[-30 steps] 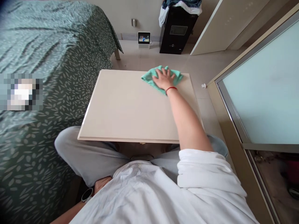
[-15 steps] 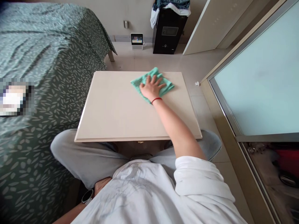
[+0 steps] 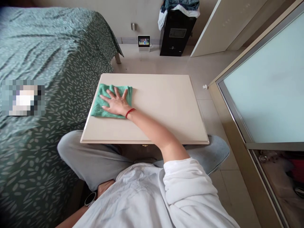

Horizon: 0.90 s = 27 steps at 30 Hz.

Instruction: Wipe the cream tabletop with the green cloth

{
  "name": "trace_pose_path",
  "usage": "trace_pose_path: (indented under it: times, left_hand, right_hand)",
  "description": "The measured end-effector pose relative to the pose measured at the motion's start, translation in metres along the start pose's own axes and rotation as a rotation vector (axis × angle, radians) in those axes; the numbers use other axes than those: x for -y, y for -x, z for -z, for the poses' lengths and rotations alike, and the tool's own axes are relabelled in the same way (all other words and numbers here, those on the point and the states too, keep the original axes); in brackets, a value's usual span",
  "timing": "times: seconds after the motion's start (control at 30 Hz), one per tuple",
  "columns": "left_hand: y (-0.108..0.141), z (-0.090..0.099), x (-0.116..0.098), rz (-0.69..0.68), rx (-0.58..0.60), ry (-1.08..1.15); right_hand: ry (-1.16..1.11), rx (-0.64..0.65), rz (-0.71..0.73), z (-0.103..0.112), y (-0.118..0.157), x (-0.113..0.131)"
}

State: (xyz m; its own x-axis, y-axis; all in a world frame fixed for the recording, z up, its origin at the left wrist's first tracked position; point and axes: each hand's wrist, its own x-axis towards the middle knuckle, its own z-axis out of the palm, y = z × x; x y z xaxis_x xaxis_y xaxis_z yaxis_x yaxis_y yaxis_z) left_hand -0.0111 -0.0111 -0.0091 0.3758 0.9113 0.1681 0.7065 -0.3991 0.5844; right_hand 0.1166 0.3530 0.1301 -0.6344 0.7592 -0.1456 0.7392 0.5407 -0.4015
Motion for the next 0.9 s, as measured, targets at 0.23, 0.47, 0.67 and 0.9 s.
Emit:
trace_pose_path:
  times: [0.23, 0.47, 0.67, 0.9]
  left_hand:
    - [-0.002, 0.000, -0.001, -0.036, 0.015, 0.012]
    - [-0.004, 0.001, -0.002, -0.073, 0.001, 0.024]
    - [-0.005, 0.002, -0.003, -0.087, -0.016, 0.009]
    - [-0.005, 0.002, -0.002, -0.075, -0.008, 0.010]
  right_hand:
    - [0.113, -0.131, -0.486, 0.039, 0.090, -0.139]
    - [0.091, -0.326, -0.896, 0.043, 0.177, -0.217]
    - [0.075, -0.271, -0.818, 0.038, 0.138, -0.165]
    - [0.089, -0.087, -0.208, -0.002, 0.033, -0.016]
